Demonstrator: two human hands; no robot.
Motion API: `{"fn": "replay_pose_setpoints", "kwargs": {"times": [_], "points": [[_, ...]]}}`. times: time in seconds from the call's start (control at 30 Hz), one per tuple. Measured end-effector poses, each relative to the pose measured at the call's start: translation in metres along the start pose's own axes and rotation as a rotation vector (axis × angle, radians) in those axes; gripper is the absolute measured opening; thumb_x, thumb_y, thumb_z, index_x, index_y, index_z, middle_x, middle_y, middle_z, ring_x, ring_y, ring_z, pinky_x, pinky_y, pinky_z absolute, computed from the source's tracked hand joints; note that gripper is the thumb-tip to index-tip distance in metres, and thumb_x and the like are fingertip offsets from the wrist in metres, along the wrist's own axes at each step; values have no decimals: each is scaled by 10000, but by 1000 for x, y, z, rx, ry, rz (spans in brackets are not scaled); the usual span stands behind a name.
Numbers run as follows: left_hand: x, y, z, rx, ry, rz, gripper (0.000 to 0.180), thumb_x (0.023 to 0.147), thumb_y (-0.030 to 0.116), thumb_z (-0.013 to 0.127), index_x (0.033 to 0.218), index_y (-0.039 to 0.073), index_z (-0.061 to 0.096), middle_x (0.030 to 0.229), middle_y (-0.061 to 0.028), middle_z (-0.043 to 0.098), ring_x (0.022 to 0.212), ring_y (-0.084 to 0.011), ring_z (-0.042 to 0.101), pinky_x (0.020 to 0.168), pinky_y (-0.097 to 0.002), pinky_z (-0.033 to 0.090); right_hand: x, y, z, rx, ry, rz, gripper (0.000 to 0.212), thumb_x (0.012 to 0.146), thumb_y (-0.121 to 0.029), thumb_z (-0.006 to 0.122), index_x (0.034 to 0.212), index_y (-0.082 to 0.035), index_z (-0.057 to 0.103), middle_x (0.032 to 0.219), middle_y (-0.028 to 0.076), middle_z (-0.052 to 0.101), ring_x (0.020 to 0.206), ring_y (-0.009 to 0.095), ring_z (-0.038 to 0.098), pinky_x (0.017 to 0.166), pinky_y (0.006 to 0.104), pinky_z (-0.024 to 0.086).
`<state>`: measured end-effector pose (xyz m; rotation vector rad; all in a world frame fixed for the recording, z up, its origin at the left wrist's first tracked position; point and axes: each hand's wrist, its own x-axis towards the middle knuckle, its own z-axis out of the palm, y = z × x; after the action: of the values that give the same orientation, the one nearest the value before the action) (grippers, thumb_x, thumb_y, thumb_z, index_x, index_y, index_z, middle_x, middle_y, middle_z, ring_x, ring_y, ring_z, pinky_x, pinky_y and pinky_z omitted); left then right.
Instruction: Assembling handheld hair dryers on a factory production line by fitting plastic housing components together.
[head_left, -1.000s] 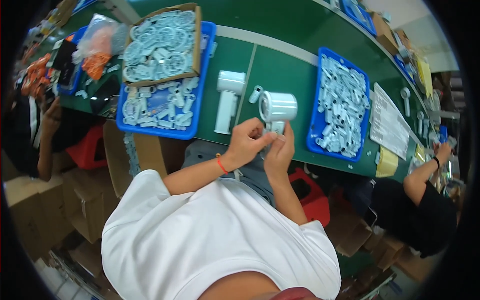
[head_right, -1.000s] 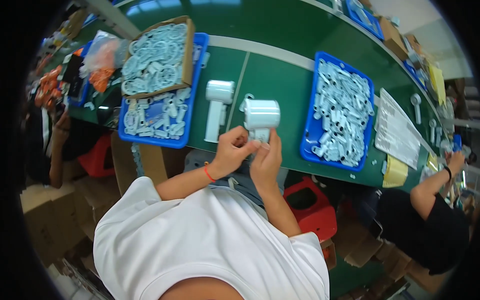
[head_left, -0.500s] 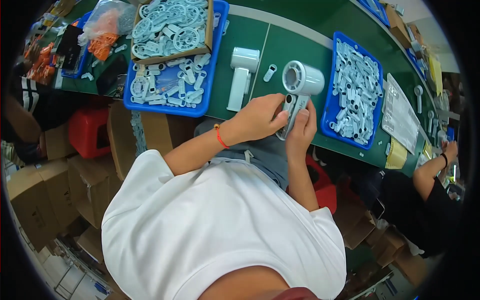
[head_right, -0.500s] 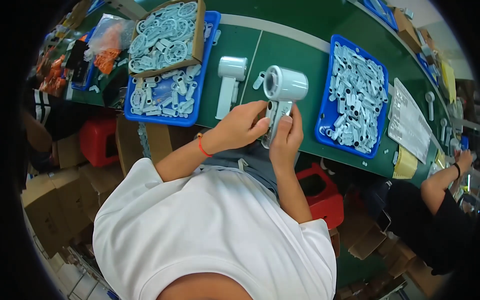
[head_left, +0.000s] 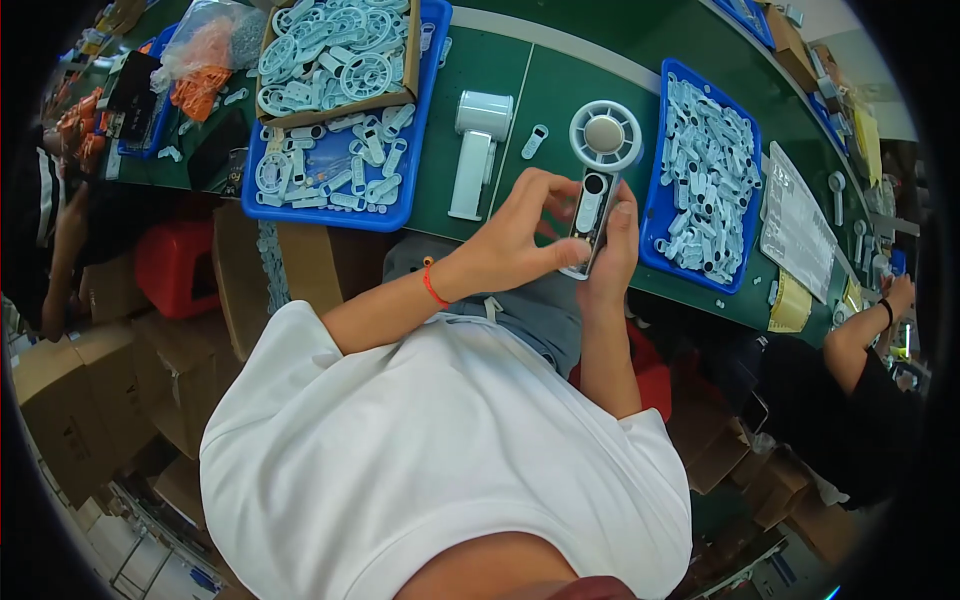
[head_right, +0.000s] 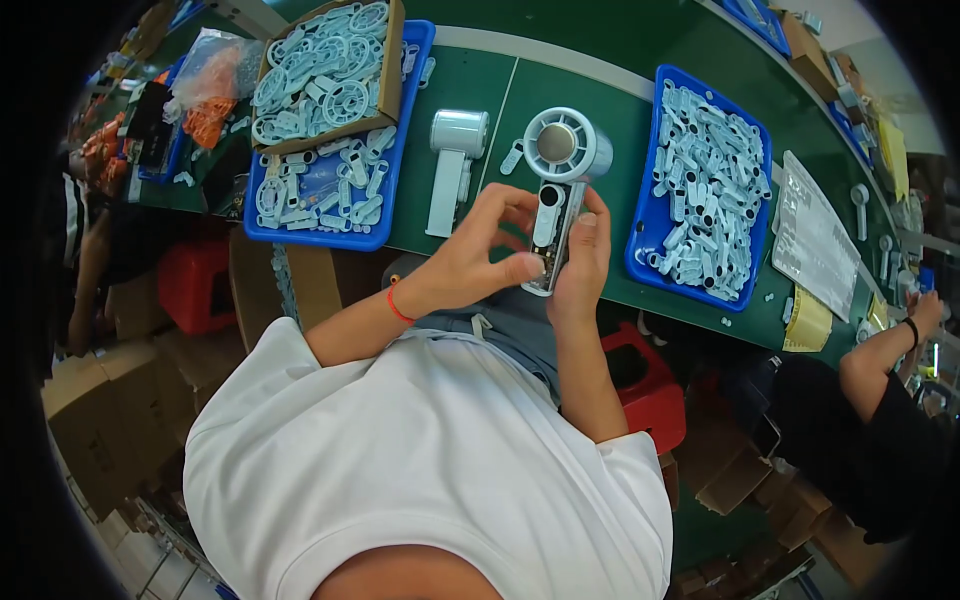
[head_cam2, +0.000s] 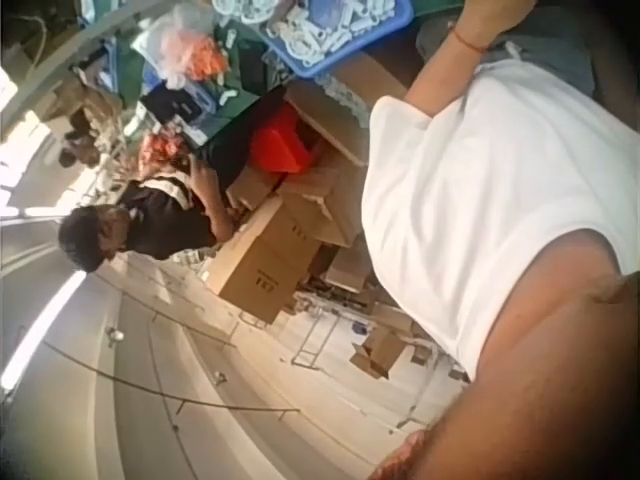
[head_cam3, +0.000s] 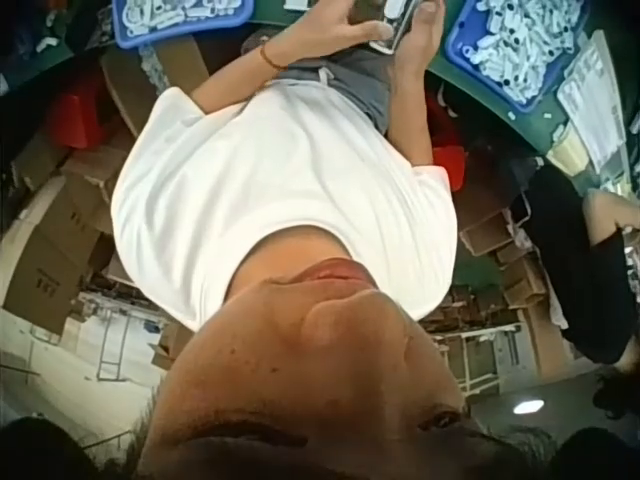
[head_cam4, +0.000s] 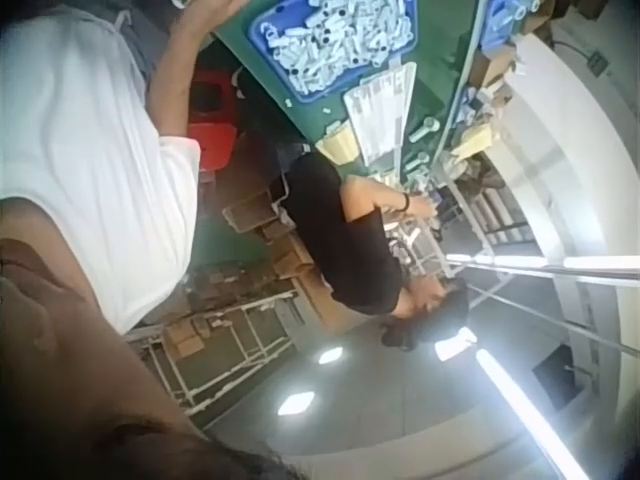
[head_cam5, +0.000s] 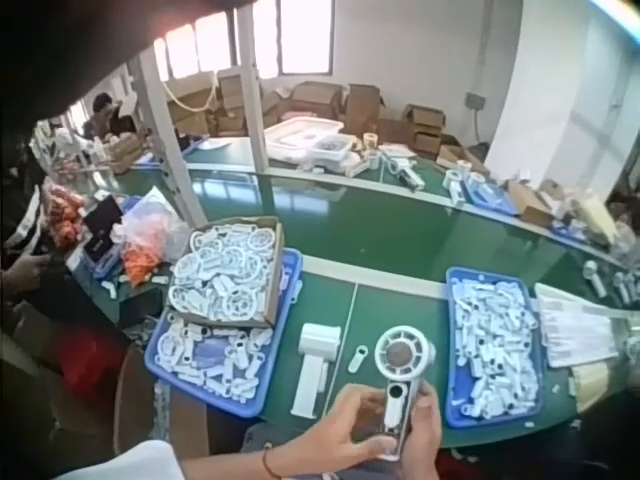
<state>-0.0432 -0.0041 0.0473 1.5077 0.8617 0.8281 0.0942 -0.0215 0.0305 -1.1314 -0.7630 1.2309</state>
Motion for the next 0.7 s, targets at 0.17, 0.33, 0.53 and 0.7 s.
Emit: {"fn": "replay_pose_setpoints", "kwargs": {"times": [0.17, 0.33, 0.53, 0.7], "points": [[-1, -8, 15, -350, -63, -101, 832, 755, 115, 647, 1367, 31, 90, 1223, -148, 403, 978, -234, 530, 828, -334, 461, 5, 5, 1, 67, 1, 48, 457, 949, -353, 370, 1257, -15, 348, 1102, 125, 549, 942, 179, 568, 791, 312, 480], [3, -9, 8, -11, -56, -198, 832, 701, 91, 686, 1334, -53, 166, 1126, -259, 498, 1010, -346, 544, 855, -350, 436, -5, -11, -13, -559, -34, -231, 478, 902, -330, 520, 1190, 48, 471, 1044, 126, 566, 913, 149, 562, 744, 276, 467], [-5, -23, 17, 257, 106, -60, 713, 646, 75, 705, 1211, -43, 286, 1088, -267, 440, 916, -433, 530, 771, -438, 452, -7, -23, -5, -666, 15, -123, 390, 823, -148, 626, 1152, 31, 518, 876, 95, 624, 798, 154, 597, 732, 270, 476], [-4, -32, 15, 232, 127, 1, 726, 651, 81, 691, 1215, -11, 244, 1073, -282, 446, 840, -452, 552, 719, -457, 468, -5, -29, 3, -796, -7, -147, 321, 808, -121, 609, 1072, 56, 564, 900, 126, 638, 784, 153, 615, 709, 268, 485]]}}
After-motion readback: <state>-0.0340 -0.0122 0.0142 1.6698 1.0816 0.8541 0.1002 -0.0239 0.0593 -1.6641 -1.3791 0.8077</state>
